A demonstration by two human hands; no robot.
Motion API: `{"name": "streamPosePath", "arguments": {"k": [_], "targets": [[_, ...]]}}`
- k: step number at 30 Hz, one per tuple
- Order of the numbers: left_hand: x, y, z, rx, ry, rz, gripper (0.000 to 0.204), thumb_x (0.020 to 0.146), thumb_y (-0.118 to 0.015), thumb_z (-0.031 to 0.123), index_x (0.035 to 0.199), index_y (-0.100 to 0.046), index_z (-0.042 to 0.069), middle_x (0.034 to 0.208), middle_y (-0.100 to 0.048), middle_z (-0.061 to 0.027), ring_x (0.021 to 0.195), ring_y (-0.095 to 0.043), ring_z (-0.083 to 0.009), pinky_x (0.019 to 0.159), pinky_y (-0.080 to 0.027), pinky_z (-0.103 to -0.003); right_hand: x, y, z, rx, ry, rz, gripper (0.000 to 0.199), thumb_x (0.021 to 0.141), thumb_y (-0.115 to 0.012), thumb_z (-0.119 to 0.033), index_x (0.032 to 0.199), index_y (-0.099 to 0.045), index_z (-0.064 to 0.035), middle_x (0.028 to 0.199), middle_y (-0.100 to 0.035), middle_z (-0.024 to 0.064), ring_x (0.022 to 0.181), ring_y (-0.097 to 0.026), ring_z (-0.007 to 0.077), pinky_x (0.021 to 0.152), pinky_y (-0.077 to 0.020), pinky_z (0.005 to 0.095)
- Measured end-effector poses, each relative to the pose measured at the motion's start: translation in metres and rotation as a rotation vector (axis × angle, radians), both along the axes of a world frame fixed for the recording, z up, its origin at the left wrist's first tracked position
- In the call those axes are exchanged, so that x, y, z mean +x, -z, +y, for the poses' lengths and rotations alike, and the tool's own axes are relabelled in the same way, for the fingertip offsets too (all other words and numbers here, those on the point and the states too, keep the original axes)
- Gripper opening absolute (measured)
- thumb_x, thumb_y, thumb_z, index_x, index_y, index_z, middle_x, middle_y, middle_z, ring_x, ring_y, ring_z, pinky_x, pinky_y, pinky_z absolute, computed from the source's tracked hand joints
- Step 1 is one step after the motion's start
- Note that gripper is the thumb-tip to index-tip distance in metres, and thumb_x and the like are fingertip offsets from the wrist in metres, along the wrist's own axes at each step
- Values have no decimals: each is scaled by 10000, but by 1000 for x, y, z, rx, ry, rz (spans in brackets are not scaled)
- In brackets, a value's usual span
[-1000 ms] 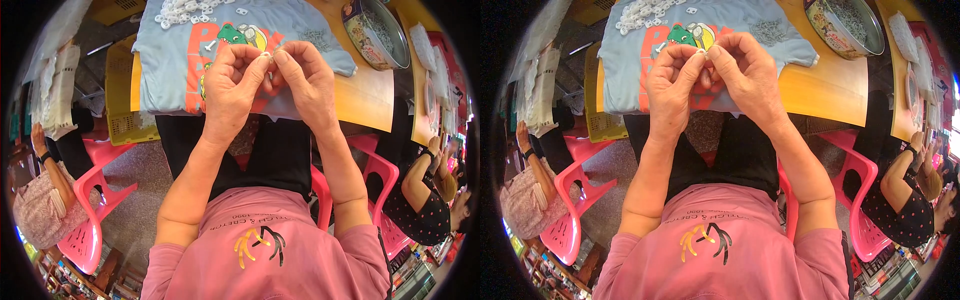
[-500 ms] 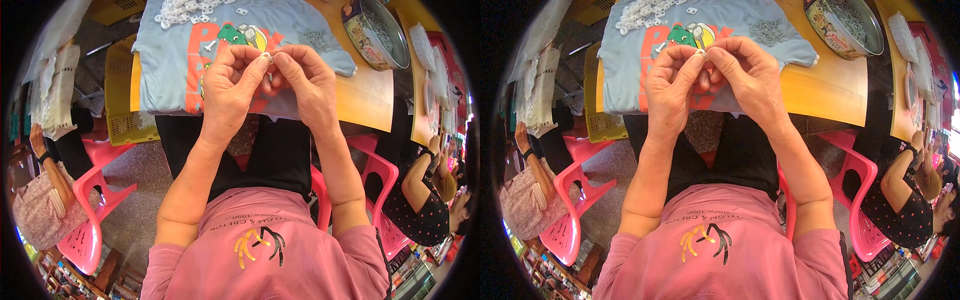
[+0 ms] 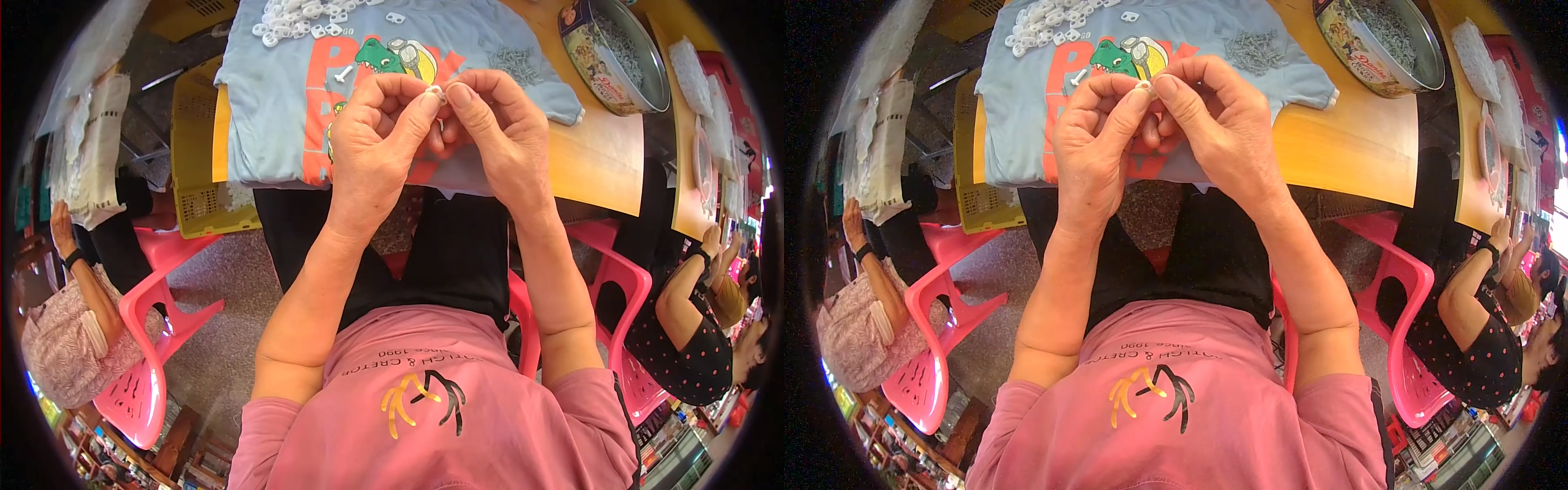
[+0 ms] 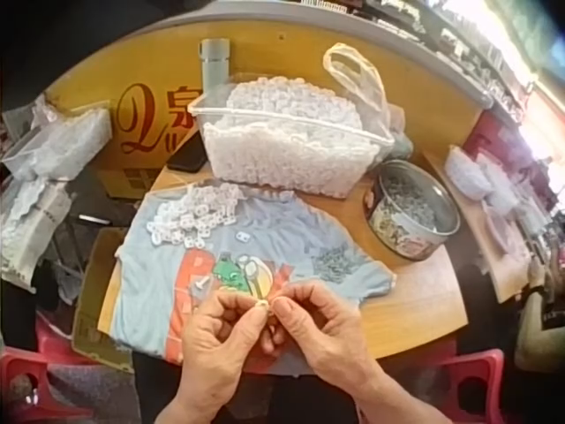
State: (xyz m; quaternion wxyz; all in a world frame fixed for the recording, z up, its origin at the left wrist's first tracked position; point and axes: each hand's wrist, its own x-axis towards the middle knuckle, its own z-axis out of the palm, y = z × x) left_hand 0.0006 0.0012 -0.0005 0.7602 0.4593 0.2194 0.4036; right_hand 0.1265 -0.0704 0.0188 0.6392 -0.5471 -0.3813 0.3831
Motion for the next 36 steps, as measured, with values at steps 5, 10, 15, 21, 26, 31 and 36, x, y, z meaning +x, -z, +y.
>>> {"name": "streamPosePath", "arguments": {"k": [5,10,15,21,26,31,36], "targets": [[0,1,0,-18,3,-17,116,946,-634,66,1017,-593,-16,863,-678,-61,694,-630,-78,638,-535,-215,5,-2,0,-29,-17,-90,167,981,-607,-134,1052,-621,16,860,-661,44,697,-598,80,644,-499,220],[-1,2,1,17,12,15,116,947,-634,67,1024,-596,-11,890,-686,-62,729,-635,-74,666,-529,-207,5,-6,1,-61,-13,-82,160,972,-614,-122,1025,-620,28,823,-664,44,682,-599,73,634,-498,213],[-1,3,1,-1,11,9,112,950,-631,67,1025,-595,-8,893,-687,-65,746,-639,-75,670,-527,-204,3,-7,2,-46,-3,0,158,967,-620,-118,997,-617,37,793,-659,42,672,-594,64,617,-493,206],[-2,1,1,-5,21,6,108,953,-622,54,1025,-580,-15,886,-684,-71,717,-627,-78,655,-527,-211,3,-7,3,-49,14,-95,140,957,-628,-104,983,-619,34,775,-659,40,664,-599,61,609,-493,201],[-1,-2,0,3,10,7,97,957,-612,43,1018,-571,-18,876,-680,-80,690,-608,-81,642,-522,-219,5,-9,4,-76,7,-79,135,939,-654,-97,966,-640,34,771,-671,47,664,-616,60,608,-499,198],[-1,-2,0,8,-3,0,93,957,-610,37,1015,-563,-19,879,-677,-88,698,-612,-92,646,-515,-224,8,-6,5,-52,-16,-84,126,927,-668,-81,965,-653,38,784,-676,50,669,-619,61,612,-500,198],[-1,0,1,32,3,8,95,957,-610,34,1014,-559,-22,870,-671,-84,695,-613,-95,649,-514,-221,12,-5,5,-21,-56,-53,121,919,-677,-78,961,-662,35,776,-669,48,664,-610,62,610,-497,203]]}}
